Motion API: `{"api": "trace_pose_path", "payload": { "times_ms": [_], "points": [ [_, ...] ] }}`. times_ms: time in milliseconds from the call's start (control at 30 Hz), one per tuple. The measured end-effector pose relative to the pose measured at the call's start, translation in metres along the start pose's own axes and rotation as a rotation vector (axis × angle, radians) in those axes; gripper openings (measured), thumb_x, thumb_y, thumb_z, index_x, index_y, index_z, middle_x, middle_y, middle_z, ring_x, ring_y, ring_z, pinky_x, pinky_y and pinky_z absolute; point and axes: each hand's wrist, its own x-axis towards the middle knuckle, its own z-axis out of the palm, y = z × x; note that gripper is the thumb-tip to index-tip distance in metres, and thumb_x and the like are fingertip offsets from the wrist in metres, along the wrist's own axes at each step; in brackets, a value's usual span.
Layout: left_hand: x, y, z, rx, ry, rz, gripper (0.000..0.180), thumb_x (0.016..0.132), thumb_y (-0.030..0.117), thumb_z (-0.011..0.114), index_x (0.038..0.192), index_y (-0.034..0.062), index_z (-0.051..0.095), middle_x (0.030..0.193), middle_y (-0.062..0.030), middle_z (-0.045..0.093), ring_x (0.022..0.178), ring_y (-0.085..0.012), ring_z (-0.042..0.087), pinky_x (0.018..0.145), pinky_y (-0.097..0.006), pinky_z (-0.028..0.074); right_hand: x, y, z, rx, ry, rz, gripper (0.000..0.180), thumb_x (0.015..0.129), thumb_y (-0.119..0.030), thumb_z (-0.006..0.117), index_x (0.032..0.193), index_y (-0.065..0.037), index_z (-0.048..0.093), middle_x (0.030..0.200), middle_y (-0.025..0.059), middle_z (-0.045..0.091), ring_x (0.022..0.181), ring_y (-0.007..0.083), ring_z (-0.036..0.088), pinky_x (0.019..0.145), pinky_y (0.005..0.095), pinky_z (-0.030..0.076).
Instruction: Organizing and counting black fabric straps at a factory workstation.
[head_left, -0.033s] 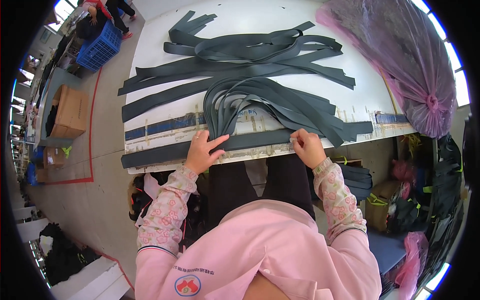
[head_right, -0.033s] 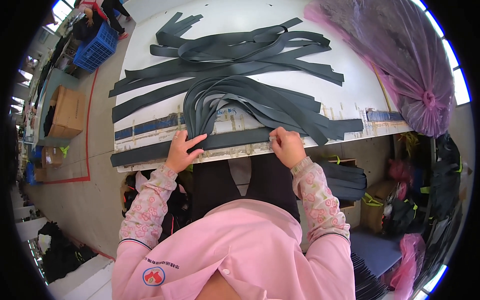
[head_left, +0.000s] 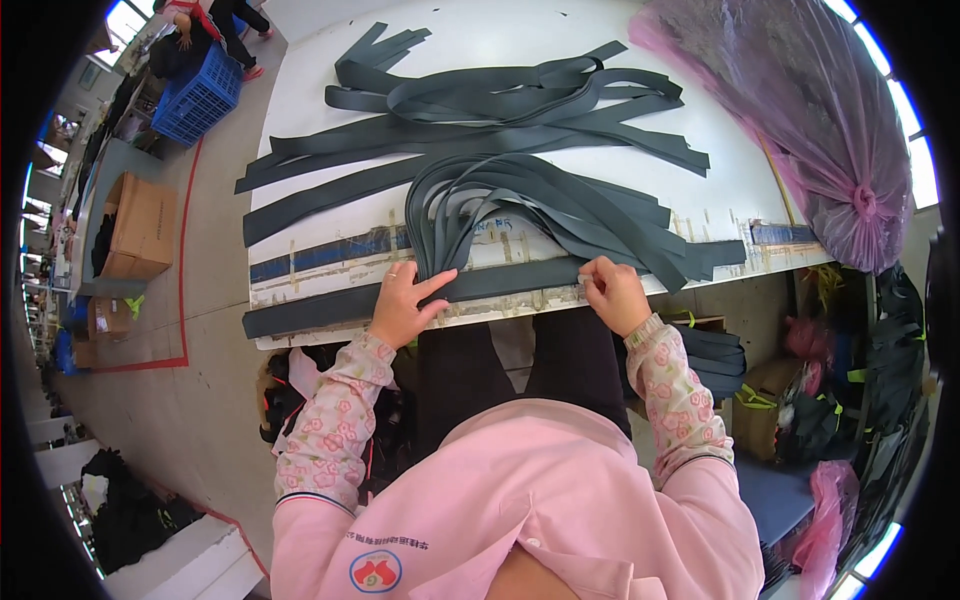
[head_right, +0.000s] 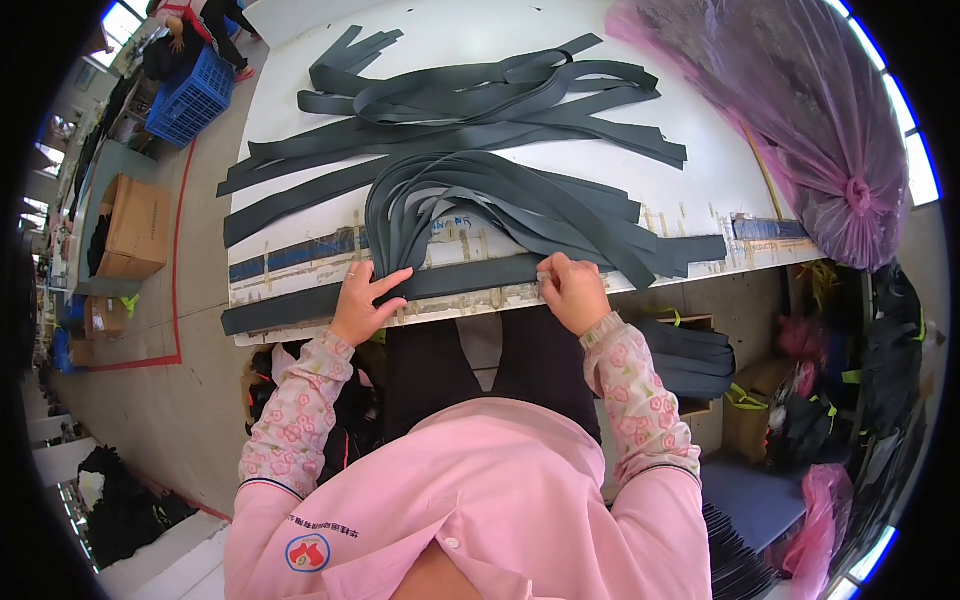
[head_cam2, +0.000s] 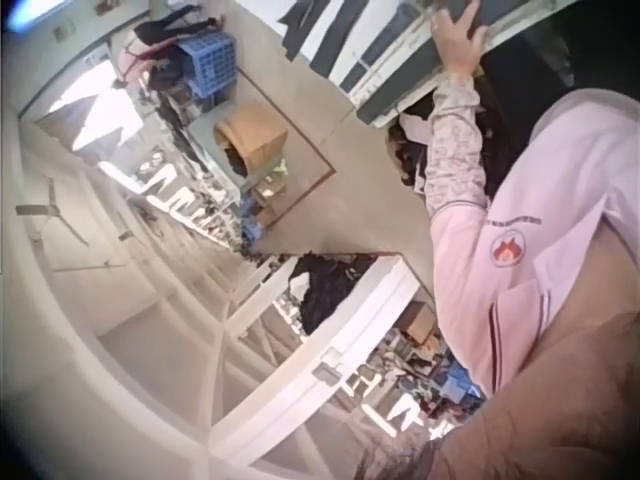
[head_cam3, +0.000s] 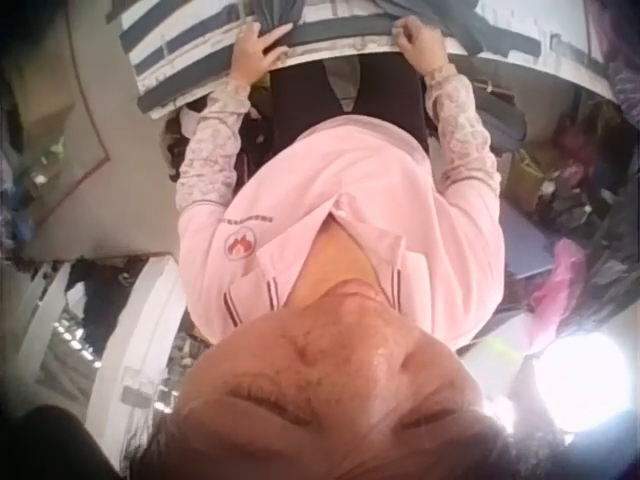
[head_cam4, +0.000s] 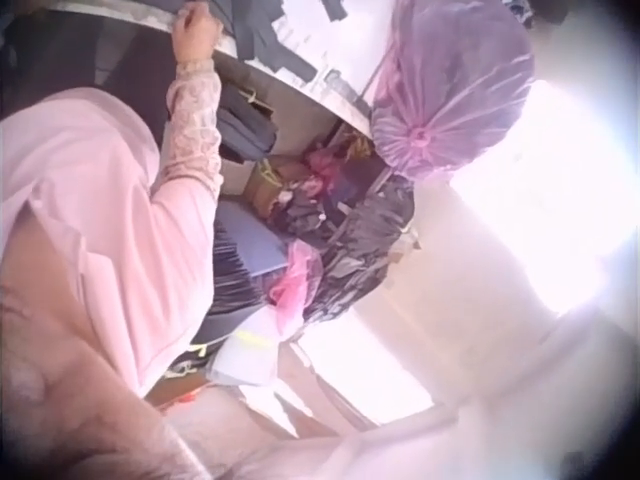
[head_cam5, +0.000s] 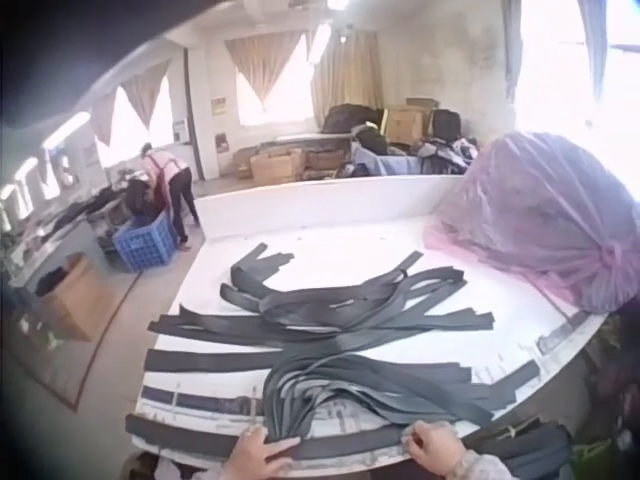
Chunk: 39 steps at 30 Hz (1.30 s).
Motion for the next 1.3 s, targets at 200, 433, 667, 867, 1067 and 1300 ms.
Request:
{"api": "trace_pose_path", "payload": {
  "times_ms": [200, 433, 667, 867, 1067, 1300],
  "points": [
    [0.001, 0.003, -0.002, -0.001, -0.016, -0.031, 0.054, 0.076, 0.025, 0.079, 0.129, 0.0271, 0.069, 0.086, -0.0099, 0.041, 0.085, -0.0302, 0.044, 0.08, -0.041, 0.042, -0.001, -0.003, 0.005, -0.043, -0.019, 0.073, 0.01, 0.084, -0.008, 0.063, 0.094, -0.007, 0.064, 0.068, 0.0057, 0.063, 0.071, 0.0287, 0.064, 0.086, 0.042, 0.045],
    [0.002, 0.001, -0.001, -0.004, 0.01, -0.009, 0.053, 0.076, 0.023, 0.08, 0.128, 0.0271, 0.07, 0.086, -0.0096, 0.041, 0.084, -0.0301, 0.044, 0.077, -0.041, 0.042, -0.004, 0.004, 0.012, -0.183, 0.038, -0.058, 0.012, 0.084, -0.008, 0.063, 0.096, -0.006, 0.065, 0.069, 0.0075, 0.065, 0.069, 0.0276, 0.065, 0.082, 0.0403, 0.048],
    [-0.002, -0.002, -0.004, -0.025, 0.01, -0.01, 0.048, 0.081, 0.023, 0.077, 0.128, 0.027, 0.07, 0.086, -0.01, 0.041, 0.083, -0.0296, 0.044, 0.077, -0.041, 0.041, 0.0, -0.042, 0.009, 0.208, -0.101, 0.137, 0.014, 0.088, -0.004, 0.064, 0.102, 0.001, 0.065, 0.069, 0.0028, 0.06, 0.061, 0.0086, 0.055, 0.059, 0.0267, 0.046],
    [0.005, 0.003, -0.003, 0.004, -0.003, 0.003, 0.047, 0.083, 0.022, 0.074, 0.129, 0.0281, 0.069, 0.086, -0.0097, 0.04, 0.082, -0.029, 0.044, 0.077, -0.04, 0.041, 0.004, -0.064, 0.049, 0.434, -0.637, 0.127, 0.047, 0.086, -0.005, 0.061, 0.132, 0.001, 0.056, 0.071, 0.0075, 0.066, 0.062, 0.0162, 0.061, 0.063, 0.0314, 0.05],
    [0.001, 0.001, -0.005, -0.024, -0.003, -0.018, 0.046, 0.083, 0.026, 0.074, 0.128, 0.03, 0.07, 0.085, -0.0076, 0.041, 0.082, -0.0288, 0.043, 0.078, -0.041, 0.041, 0.029, -0.09, 0.052, 0.268, -0.612, -0.005, 0.058, 0.083, -0.008, 0.062, 0.139, 0.001, 0.05, 0.07, 0.0139, 0.066, 0.064, 0.029, 0.065, 0.065, 0.0395, 0.051],
    [0.0, -0.002, -0.001, -0.022, 0.041, 0.017, 0.043, 0.085, 0.025, 0.072, 0.128, 0.0308, 0.071, 0.084, -0.0069, 0.041, 0.082, -0.0284, 0.043, 0.077, -0.04, 0.04, 0.015, -0.098, 0.069, 0.147, -0.703, -0.048, 0.06, 0.084, -0.01, 0.063, 0.141, 0.002, 0.049, 0.073, 0.0142, 0.066, 0.067, 0.0304, 0.065, 0.067, 0.0409, 0.052]
  ]
}}
